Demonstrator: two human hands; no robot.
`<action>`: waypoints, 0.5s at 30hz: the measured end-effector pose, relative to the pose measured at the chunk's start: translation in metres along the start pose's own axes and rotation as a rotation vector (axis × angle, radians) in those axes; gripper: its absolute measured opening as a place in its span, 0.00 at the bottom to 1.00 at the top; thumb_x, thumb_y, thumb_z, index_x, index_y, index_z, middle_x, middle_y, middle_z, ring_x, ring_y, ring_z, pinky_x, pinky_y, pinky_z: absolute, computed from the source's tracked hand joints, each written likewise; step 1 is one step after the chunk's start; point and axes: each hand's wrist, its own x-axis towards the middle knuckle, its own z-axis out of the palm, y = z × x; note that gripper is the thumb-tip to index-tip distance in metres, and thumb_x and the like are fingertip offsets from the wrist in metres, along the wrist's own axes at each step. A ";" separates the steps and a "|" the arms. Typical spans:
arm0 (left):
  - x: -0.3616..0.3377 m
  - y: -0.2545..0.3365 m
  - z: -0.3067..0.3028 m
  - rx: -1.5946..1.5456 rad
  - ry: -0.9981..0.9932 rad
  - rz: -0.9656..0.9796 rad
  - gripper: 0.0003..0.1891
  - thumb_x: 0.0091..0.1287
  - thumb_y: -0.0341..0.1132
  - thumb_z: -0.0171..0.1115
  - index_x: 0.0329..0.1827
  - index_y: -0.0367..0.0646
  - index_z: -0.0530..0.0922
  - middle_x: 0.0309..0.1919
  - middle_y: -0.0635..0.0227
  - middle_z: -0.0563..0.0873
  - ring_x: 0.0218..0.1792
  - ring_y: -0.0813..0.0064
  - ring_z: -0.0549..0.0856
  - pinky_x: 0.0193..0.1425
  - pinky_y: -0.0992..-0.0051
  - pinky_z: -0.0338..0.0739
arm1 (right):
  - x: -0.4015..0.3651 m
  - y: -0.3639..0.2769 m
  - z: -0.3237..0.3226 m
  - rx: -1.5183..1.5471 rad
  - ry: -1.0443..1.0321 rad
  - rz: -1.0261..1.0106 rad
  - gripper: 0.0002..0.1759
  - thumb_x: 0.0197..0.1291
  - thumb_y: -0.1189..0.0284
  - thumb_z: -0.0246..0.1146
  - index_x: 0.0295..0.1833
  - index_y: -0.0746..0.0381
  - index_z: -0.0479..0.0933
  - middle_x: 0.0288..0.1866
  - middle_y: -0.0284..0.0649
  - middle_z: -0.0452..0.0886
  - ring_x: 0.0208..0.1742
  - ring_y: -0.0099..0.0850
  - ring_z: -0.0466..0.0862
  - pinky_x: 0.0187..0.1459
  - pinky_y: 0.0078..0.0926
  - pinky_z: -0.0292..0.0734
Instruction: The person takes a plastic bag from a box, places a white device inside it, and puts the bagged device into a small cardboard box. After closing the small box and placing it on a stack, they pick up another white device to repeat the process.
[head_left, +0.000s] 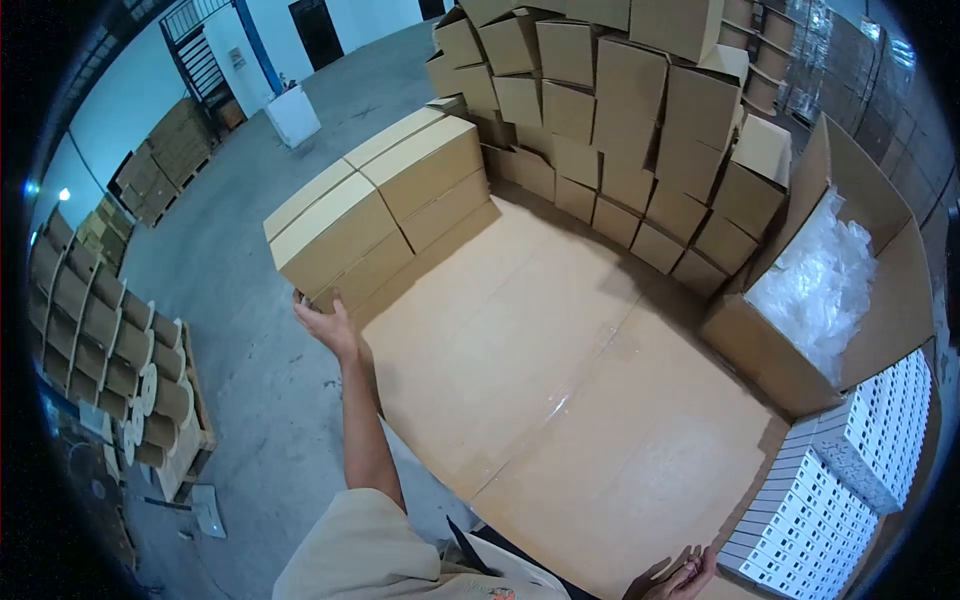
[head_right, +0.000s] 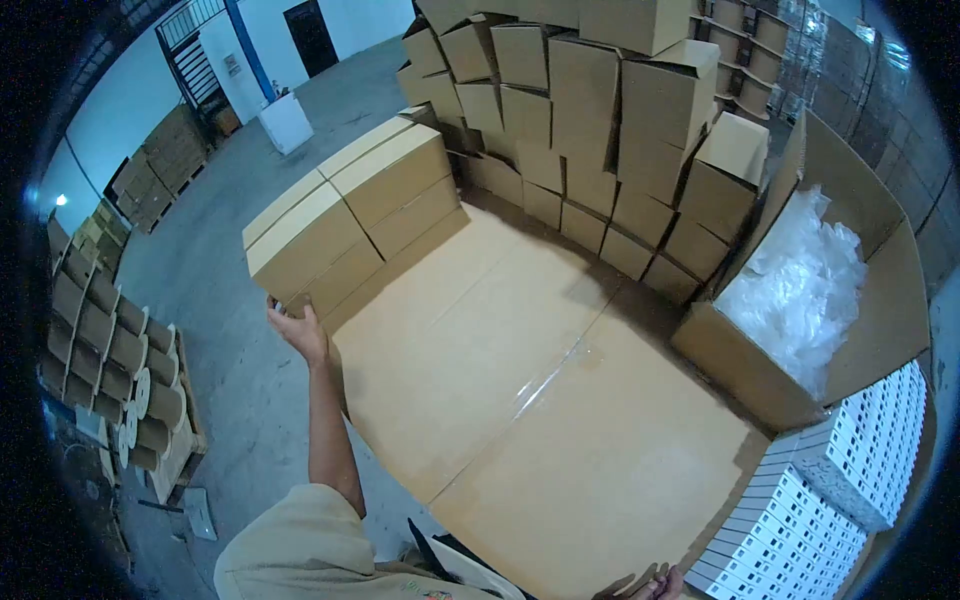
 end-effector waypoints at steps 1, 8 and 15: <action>0.000 -0.001 0.001 0.016 0.013 0.008 0.37 0.61 0.27 0.77 0.73 0.36 0.68 0.67 0.49 0.75 0.65 0.49 0.79 0.72 0.56 0.73 | -0.001 -0.001 0.002 0.064 0.030 0.023 0.26 0.77 0.63 0.58 0.69 0.73 0.70 0.62 0.57 0.81 0.61 0.48 0.84 0.63 0.45 0.80; -0.008 0.020 -0.005 0.157 0.140 0.077 0.36 0.62 0.27 0.76 0.73 0.36 0.68 0.62 0.51 0.76 0.66 0.51 0.77 0.72 0.53 0.71 | -0.002 -0.006 0.006 0.056 0.027 0.016 0.31 0.78 0.56 0.59 0.71 0.72 0.69 0.61 0.56 0.82 0.60 0.48 0.84 0.62 0.44 0.82; -0.104 0.117 0.031 -0.236 -0.618 0.361 0.19 0.63 0.27 0.68 0.58 0.38 0.78 0.55 0.53 0.80 0.61 0.52 0.78 0.65 0.56 0.73 | 0.001 0.000 0.002 -0.010 0.045 -0.085 0.32 0.78 0.52 0.61 0.69 0.69 0.73 0.59 0.51 0.81 0.59 0.45 0.83 0.63 0.43 0.81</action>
